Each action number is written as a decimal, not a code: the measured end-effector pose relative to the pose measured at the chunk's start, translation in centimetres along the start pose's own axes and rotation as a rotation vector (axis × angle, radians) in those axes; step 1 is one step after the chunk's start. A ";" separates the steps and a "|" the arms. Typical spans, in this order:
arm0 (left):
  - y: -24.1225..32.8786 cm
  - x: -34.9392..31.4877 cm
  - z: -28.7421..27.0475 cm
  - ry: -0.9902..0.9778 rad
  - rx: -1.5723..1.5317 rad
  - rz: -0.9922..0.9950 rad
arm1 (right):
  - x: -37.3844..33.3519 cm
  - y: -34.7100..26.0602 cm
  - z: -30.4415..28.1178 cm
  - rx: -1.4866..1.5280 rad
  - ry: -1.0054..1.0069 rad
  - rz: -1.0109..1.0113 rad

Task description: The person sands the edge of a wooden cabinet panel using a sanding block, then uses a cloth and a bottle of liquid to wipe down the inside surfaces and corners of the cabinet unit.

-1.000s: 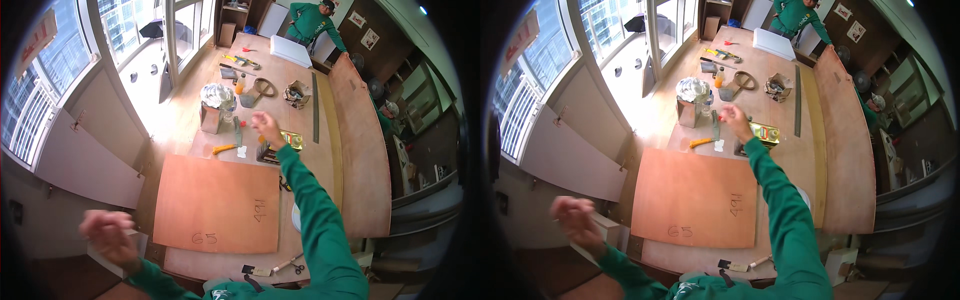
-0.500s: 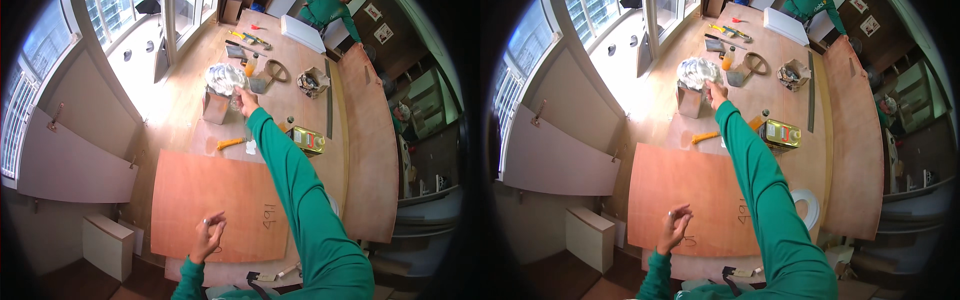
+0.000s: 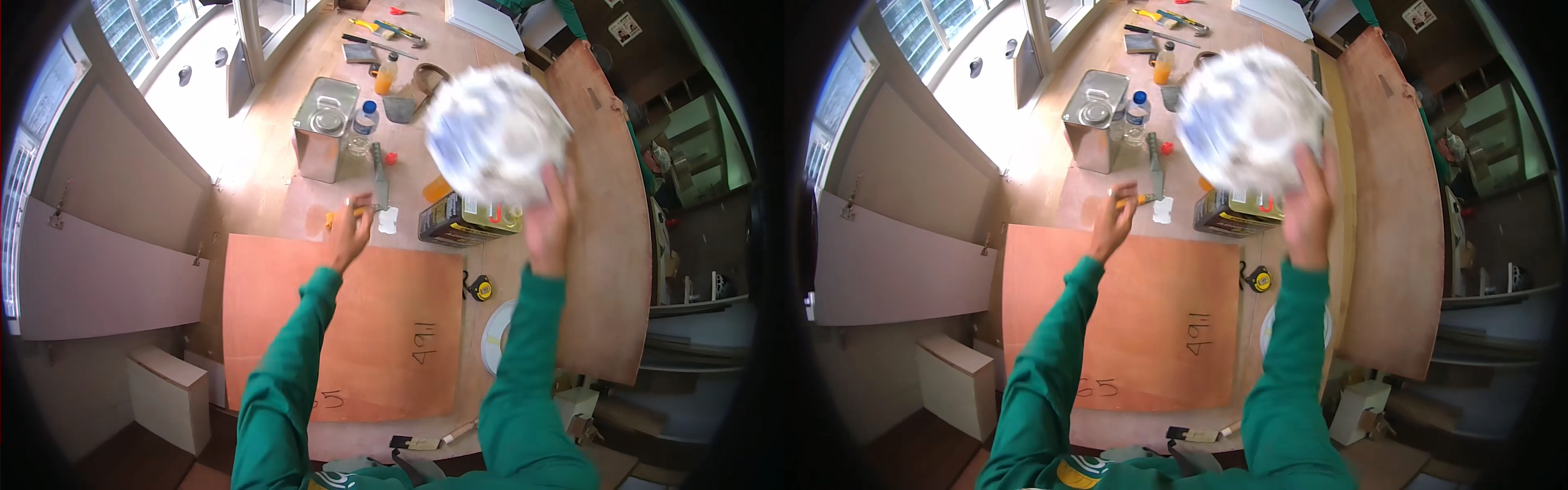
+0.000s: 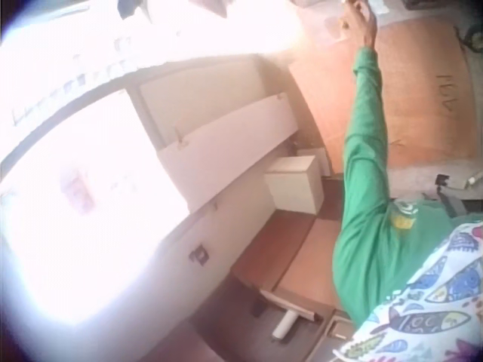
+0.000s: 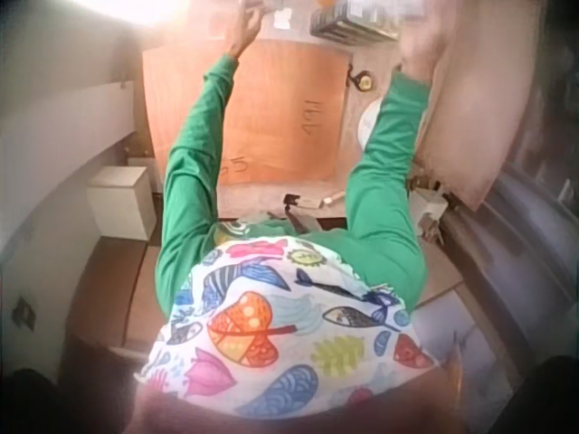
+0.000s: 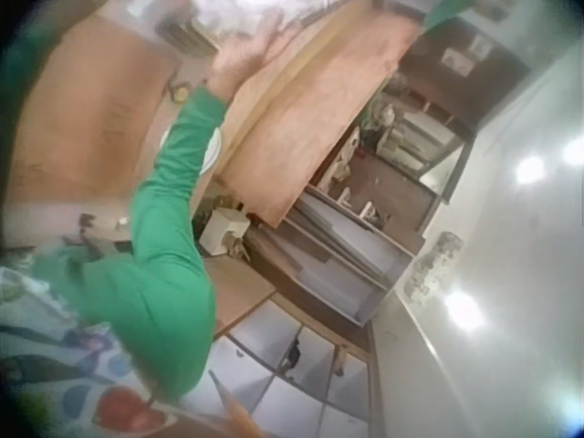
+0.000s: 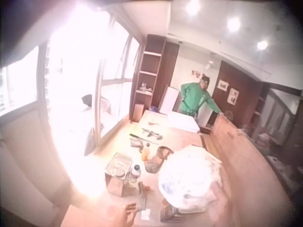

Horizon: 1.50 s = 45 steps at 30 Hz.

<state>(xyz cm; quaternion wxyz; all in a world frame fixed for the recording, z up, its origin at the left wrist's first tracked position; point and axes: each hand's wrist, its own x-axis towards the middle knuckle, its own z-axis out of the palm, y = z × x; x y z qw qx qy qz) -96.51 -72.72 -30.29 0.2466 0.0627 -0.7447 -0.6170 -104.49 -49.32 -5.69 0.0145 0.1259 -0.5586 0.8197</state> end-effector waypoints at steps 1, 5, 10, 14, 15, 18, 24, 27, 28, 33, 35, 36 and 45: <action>-1.0 2.6 1.2 0.064 -0.009 0.052 | -2.7 -0.9 -2.7 -0.048 0.127 0.017; -0.6 13.3 5.2 0.106 0.298 0.318 | -14.3 -5.5 -13.0 -0.359 0.305 0.123; -2.3 24.8 5.8 -0.045 0.916 0.610 | -26.2 -5.6 -23.1 -0.711 0.347 0.388; -4.2 27.7 4.7 -0.459 1.065 0.151 | -32.3 -2.3 -27.0 -0.711 0.427 0.546; -5.6 27.5 2.9 -0.438 1.091 0.175 | -32.8 -1.1 -26.8 -0.679 0.442 0.572; -5.1 25.0 5.3 -0.327 0.994 0.228 | -34.2 1.4 -25.9 -0.633 0.397 0.590; -1.0 19.3 2.7 -0.143 0.813 0.234 | -32.8 0.7 -23.2 -0.565 0.189 0.620; 5.7 13.4 -0.8 -0.061 0.793 0.221 | -31.8 -1.1 -22.2 -0.518 0.149 0.587; 8.6 11.3 -1.3 -0.056 0.772 0.251 | -31.7 -1.7 -21.9 -0.510 0.138 0.573; 22.4 -1.2 0.7 -0.148 0.605 0.331 | -34.4 0.0 -21.8 -0.303 0.317 0.521; 28.6 -7.7 1.0 -0.173 0.574 0.307 | -35.4 0.3 -20.9 -0.218 0.299 0.491; 31.7 -10.9 1.6 -0.183 0.560 0.292 | -36.1 1.0 -20.7 -0.177 0.287 0.475; 45.6 -31.6 10.1 -0.354 0.093 0.090 | -48.9 5.4 -20.1 0.830 0.250 0.691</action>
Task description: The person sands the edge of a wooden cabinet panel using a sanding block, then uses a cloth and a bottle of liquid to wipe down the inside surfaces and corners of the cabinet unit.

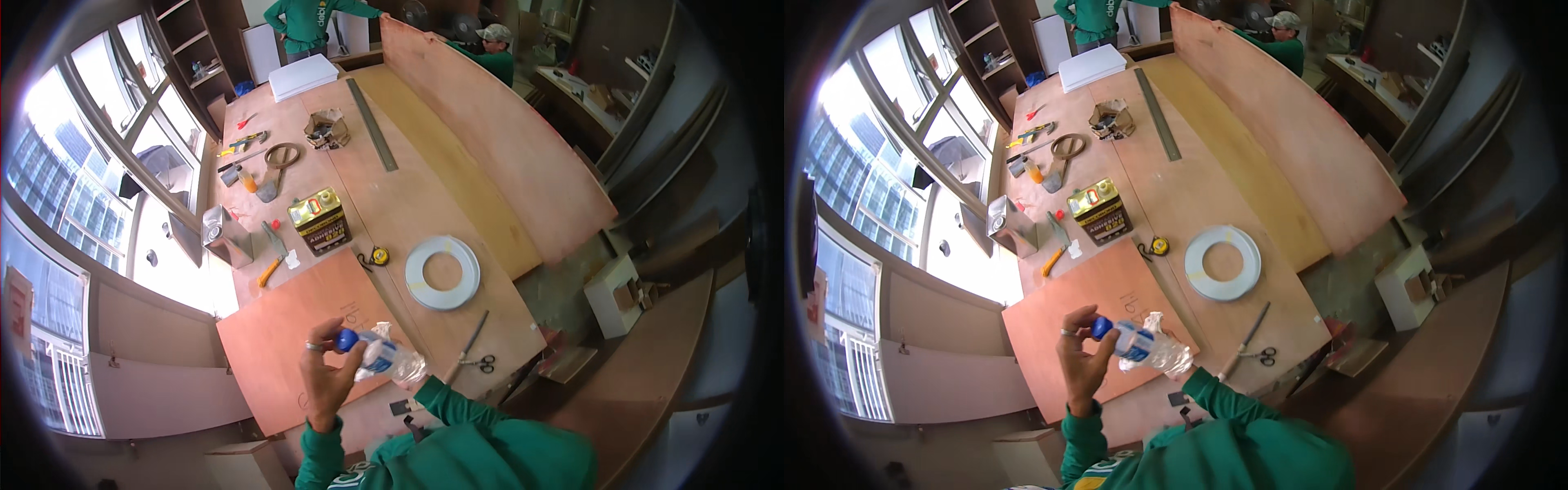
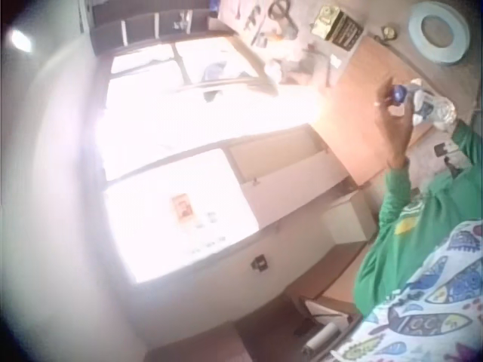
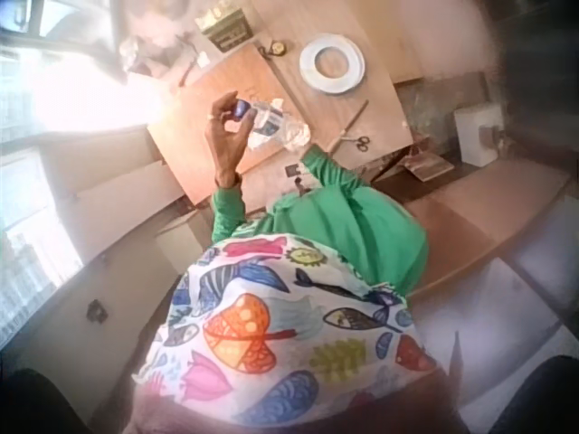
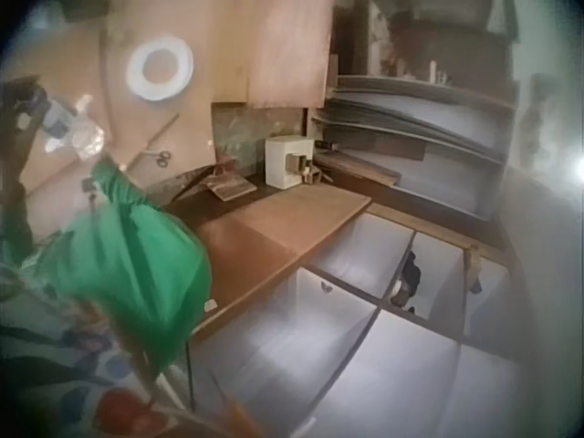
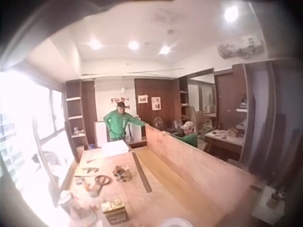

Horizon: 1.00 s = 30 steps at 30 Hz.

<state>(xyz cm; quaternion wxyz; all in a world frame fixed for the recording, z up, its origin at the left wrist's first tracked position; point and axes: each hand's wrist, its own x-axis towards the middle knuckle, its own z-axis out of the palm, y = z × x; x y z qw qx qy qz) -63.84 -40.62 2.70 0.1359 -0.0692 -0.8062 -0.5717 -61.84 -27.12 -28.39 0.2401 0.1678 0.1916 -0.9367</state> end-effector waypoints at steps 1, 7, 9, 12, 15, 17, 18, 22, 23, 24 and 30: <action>1.1 -1.2 1.3 -0.009 -0.012 0.020 | -2.4 -0.7 1.4 0.003 -0.003 -0.011; 7.8 -5.8 6.6 -0.117 0.136 0.254 | -10.2 -7.2 2.7 -0.025 -0.048 -0.147; 8.8 -6.5 7.8 -0.140 0.153 0.321 | -12.5 -9.2 3.6 -0.061 -0.098 -0.240; 9.5 -7.6 9.7 -0.097 0.111 0.400 | -14.8 -10.6 4.9 -0.037 -0.149 -0.329; 8.5 -8.7 11.0 -0.039 0.061 0.456 | -15.6 -10.3 6.0 0.010 -0.158 -0.377; 7.0 -9.6 11.9 0.015 0.031 0.475 | -16.4 -9.2 6.8 0.007 -0.142 -0.405; 5.4 -10.3 12.1 0.002 -0.005 0.412 | -16.5 -8.1 7.1 0.004 -0.143 -0.423; 4.9 -12.6 12.9 -0.103 -0.307 0.183 | -17.9 -5.2 8.3 -0.043 -0.105 -0.486; 3.0 -12.5 13.1 -0.100 -0.100 0.356 | -19.1 -5.1 9.6 -0.157 -0.069 -0.525; 3.1 -12.9 12.9 -0.117 0.008 0.376 | -18.8 -4.6 8.7 -0.197 -0.035 -0.546; -2.5 -13.2 9.5 0.032 -0.220 -0.040 | -18.0 -6.6 6.2 -0.613 0.177 -0.673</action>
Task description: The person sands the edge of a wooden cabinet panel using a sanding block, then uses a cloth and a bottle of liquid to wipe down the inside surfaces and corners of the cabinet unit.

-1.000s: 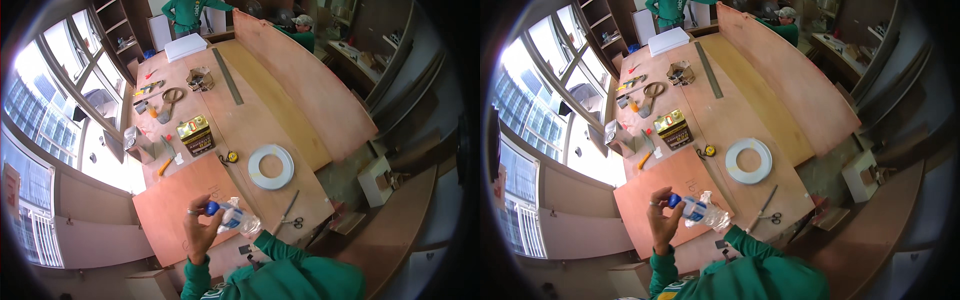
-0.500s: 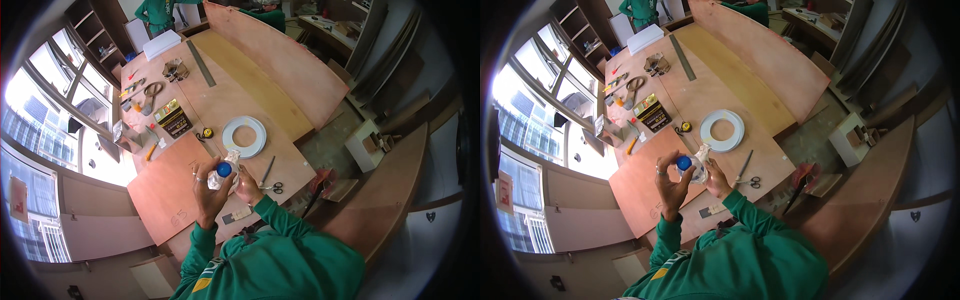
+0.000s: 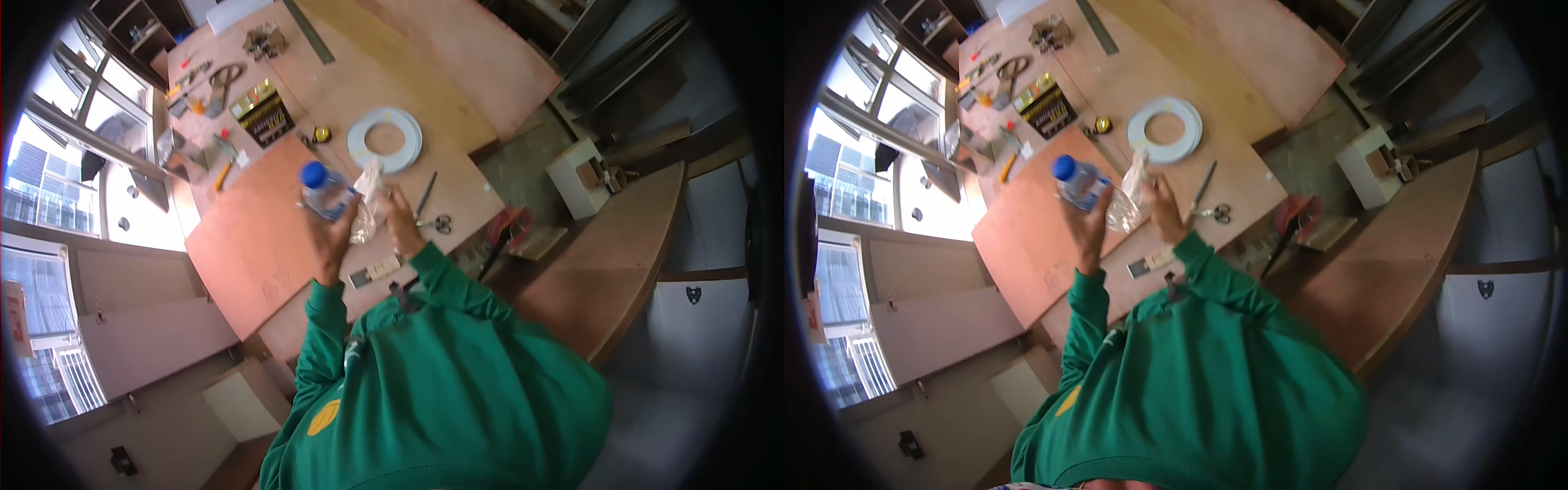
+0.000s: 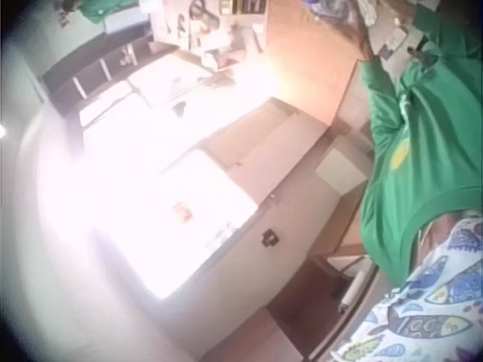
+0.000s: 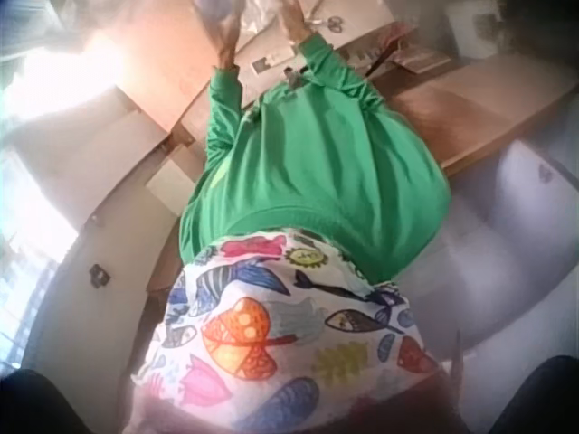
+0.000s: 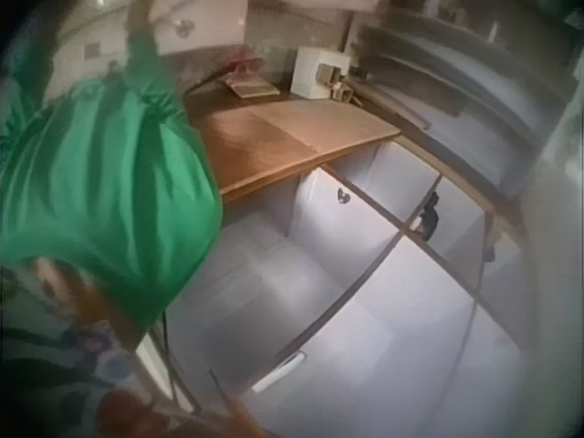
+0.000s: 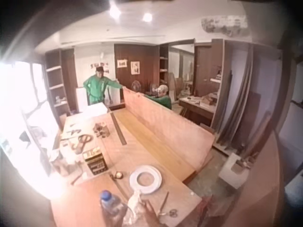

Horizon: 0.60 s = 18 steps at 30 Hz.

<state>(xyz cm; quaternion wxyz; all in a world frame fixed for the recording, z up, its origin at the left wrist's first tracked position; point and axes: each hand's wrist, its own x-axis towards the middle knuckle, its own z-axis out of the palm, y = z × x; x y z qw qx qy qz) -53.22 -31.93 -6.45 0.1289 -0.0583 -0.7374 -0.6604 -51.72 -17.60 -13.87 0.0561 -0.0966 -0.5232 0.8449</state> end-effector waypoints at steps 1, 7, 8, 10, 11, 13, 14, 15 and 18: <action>0.1 0.3 -0.9 0.018 -0.126 0.010 | 1.8 1.4 -2.3 0.134 -0.020 0.020; 2.5 0.6 -4.0 -0.087 -0.038 -0.038 | 3.8 -6.5 -8.7 0.248 -0.059 0.094; 2.5 0.7 -3.3 -0.153 -0.048 -0.081 | 4.4 -7.6 -9.3 0.296 -0.056 0.090; 2.7 0.7 -1.7 -0.269 -0.065 -0.168 | 6.1 -8.2 -11.3 0.191 -0.077 0.123; 2.4 0.5 -0.1 -0.252 -0.108 -0.176 | 7.2 -8.4 -11.9 0.139 -0.097 0.143; 2.7 0.4 3.0 -0.305 -0.163 -0.233 | 9.1 -8.6 -12.8 0.065 -0.209 0.192; 2.2 0.6 4.6 -0.375 -0.156 -0.269 | 10.3 -8.8 -13.5 -0.012 -0.298 0.215; 1.8 1.1 6.2 -0.375 -0.144 -0.205 | 11.4 -9.1 -14.1 -0.089 -0.392 0.237; 1.1 2.1 10.6 -0.378 -0.115 -0.193 | 14.7 -12.0 -14.4 -0.229 -0.708 0.296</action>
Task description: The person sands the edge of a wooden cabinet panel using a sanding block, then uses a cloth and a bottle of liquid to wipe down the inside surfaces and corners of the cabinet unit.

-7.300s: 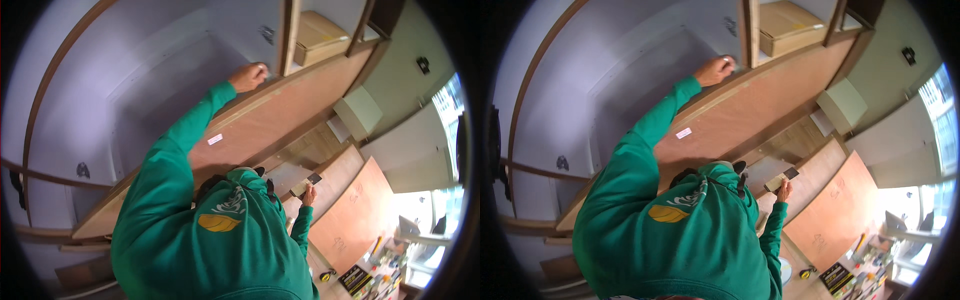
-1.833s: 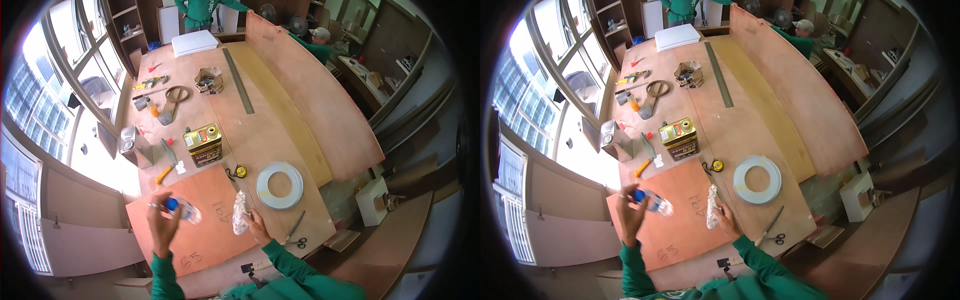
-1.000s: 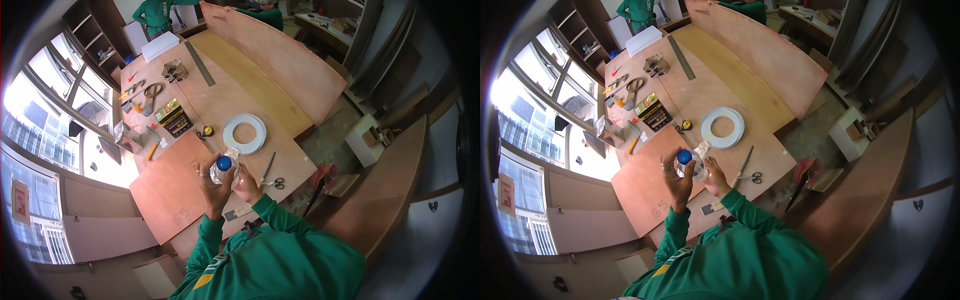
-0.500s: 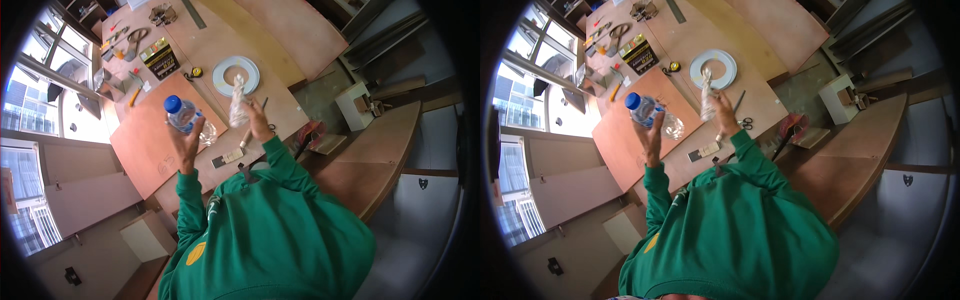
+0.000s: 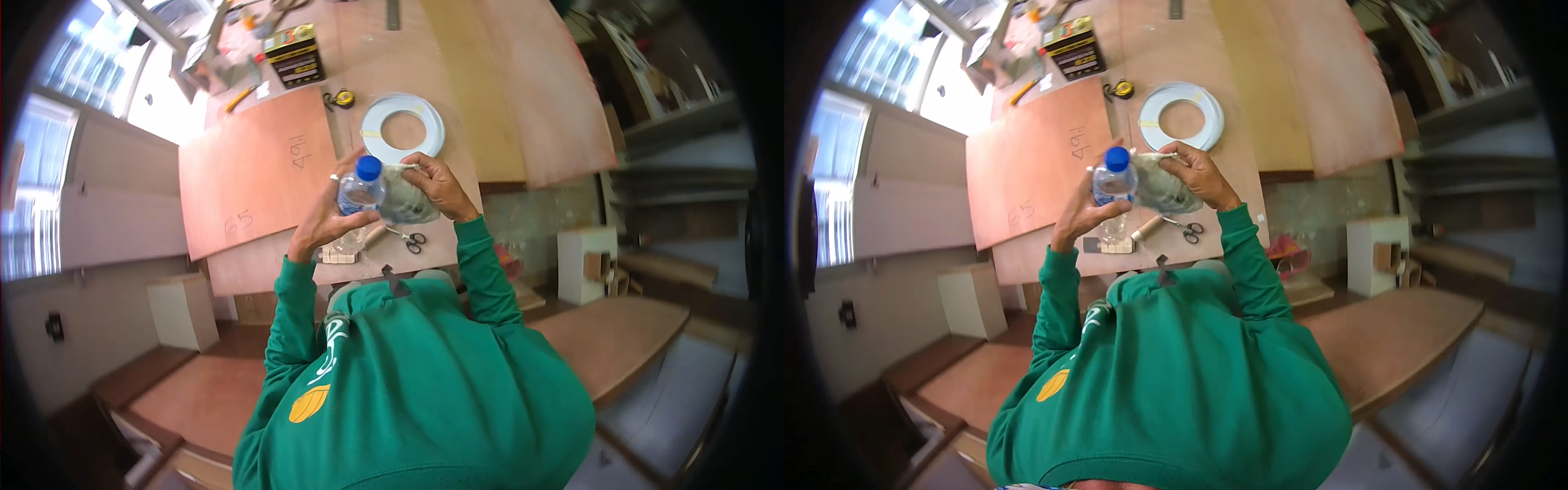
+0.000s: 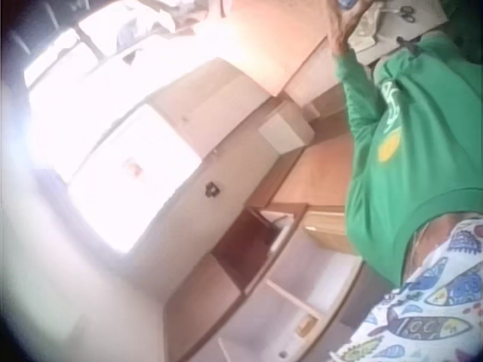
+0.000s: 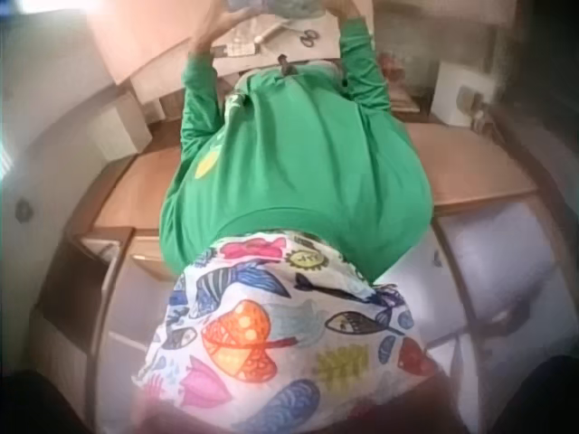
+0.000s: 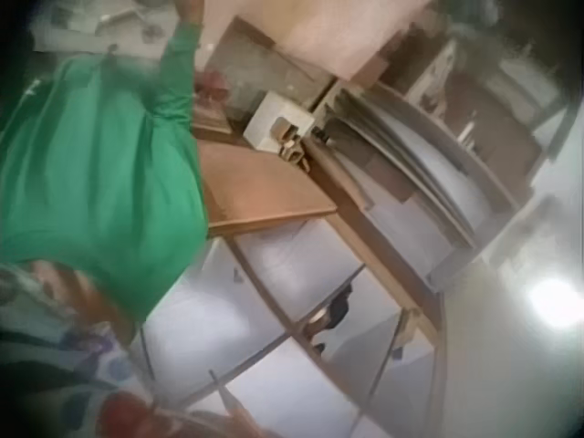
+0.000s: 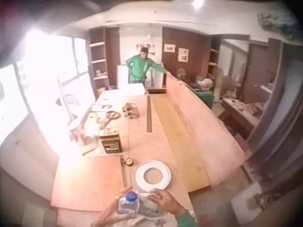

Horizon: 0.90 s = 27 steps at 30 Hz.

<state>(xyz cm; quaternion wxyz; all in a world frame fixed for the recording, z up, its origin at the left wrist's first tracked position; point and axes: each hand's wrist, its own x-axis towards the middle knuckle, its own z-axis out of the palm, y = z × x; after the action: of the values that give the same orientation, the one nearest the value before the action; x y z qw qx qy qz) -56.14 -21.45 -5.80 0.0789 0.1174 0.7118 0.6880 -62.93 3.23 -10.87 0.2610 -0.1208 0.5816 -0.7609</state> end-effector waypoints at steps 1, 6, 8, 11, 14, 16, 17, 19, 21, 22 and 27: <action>0.1 0.6 1.1 0.007 0.003 -0.029 | 0.8 -1.0 -0.5 -0.045 -0.108 -0.001; -0.7 -1.0 5.0 0.264 -0.079 -0.190 | 4.2 -1.4 -2.4 -0.283 -0.048 -0.186; 0.1 -3.1 6.2 0.467 -0.051 -0.161 | 4.5 -1.0 -1.7 -0.408 0.163 -0.440; -0.3 -6.7 6.6 0.670 0.127 -0.064 | 2.5 -0.1 1.6 -0.505 0.124 -0.670; 0.0 -8.9 7.6 0.840 0.319 0.114 | -0.4 2.2 6.9 -0.529 -0.064 -0.610; 0.9 -10.6 7.8 0.927 0.435 0.092 | 0.2 7.0 8.0 -0.288 -0.253 -0.279; 1.7 -11.6 8.1 0.921 0.333 0.110 | 0.5 9.0 8.4 -0.352 -0.294 -0.335; 0.7 -14.8 9.2 1.036 0.178 0.051 | -0.5 8.5 11.5 -0.303 -0.563 -0.208; 1.2 -17.0 8.9 1.117 0.152 0.083 | 0.7 9.1 13.3 -0.315 -0.699 -0.142; 1.9 -18.0 8.6 1.182 0.167 0.091 | 0.2 8.2 15.6 -0.285 -0.651 -0.219; 3.0 -23.8 8.1 1.495 0.071 0.260 | -2.0 7.7 24.6 -0.526 -0.479 -0.838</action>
<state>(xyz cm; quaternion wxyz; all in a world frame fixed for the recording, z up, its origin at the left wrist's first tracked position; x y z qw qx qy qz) -30.92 -20.16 -4.34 -0.5100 -0.2947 0.5779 0.5648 -47.29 -17.35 -10.75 0.0220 -0.5731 0.5786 -0.5799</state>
